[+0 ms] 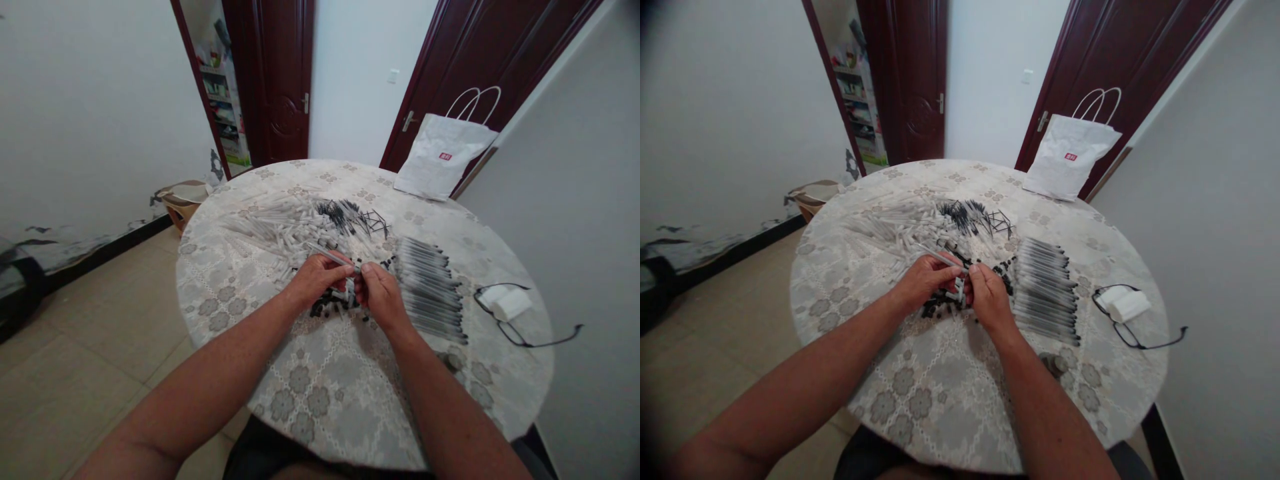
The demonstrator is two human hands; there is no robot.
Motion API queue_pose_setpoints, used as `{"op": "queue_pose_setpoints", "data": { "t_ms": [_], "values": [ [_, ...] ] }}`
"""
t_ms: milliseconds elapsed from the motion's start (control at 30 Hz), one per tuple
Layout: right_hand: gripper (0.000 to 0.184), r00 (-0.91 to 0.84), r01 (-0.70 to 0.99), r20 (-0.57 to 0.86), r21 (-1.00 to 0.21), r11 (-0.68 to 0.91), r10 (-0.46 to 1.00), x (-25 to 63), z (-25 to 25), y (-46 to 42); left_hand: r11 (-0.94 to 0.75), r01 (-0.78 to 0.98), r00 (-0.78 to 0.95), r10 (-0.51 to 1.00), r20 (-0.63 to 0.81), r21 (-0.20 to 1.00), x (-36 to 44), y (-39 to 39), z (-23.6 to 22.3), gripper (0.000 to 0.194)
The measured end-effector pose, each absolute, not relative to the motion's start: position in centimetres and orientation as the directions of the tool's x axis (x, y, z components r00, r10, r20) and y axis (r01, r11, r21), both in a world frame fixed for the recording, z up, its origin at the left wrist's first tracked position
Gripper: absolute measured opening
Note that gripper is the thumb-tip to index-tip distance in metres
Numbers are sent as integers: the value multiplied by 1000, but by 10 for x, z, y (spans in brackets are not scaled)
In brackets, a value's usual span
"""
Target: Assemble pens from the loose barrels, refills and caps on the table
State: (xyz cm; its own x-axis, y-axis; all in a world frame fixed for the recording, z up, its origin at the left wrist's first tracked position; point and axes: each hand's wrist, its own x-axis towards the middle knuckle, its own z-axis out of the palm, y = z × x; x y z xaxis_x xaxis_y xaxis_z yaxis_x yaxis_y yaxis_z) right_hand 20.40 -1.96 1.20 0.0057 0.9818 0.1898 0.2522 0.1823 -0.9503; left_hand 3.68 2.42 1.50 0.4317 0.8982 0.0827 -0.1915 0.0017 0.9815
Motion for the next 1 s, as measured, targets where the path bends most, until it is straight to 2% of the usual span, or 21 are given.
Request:
{"op": "queue_pose_setpoints", "data": {
  "t_ms": [133,233,333,433,533,600,667,767,833,900,1000],
  "values": [
    [26,2,359,288,-894,268,958,206,14,-20,-149,-6,505,853,132,989,34,25,23,25],
    [26,50,331,299,-905,266,953,208,17,-18,-282,183,531,834,146,942,26,24,28,22],
    [25,189,252,318,-930,267,929,210,23,-17,-432,401,540,824,172,808,18,20,30,17],
    [27,279,177,322,-943,281,905,211,29,-17,-566,573,588,788,185,593,16,13,23,16],
    [30,298,154,335,-941,301,894,211,32,-18,-620,654,617,769,169,434,17,9,13,15],
    [30,297,158,345,-937,311,890,210,32,-19,-619,674,614,773,160,403,18,9,8,15],
    [29,302,148,346,-938,315,888,209,30,-20,-610,666,603,779,172,429,17,10,8,14],
    [27,323,86,335,-942,325,885,208,27,-21,-562,582,543,807,233,589,12,12,13,16],
    [26,343,37,325,-942,333,881,208,26,-21,-461,482,440,863,250,745,7,14,18,20],
    [26,365,6,318,-941,340,875,209,26,-21,-314,350,312,928,206,883,2,17,21,26],
    [24,376,2,317,-940,342,871,210,26,-22,-139,136,171,978,115,981,-3,23,22,33]
  ]
}}
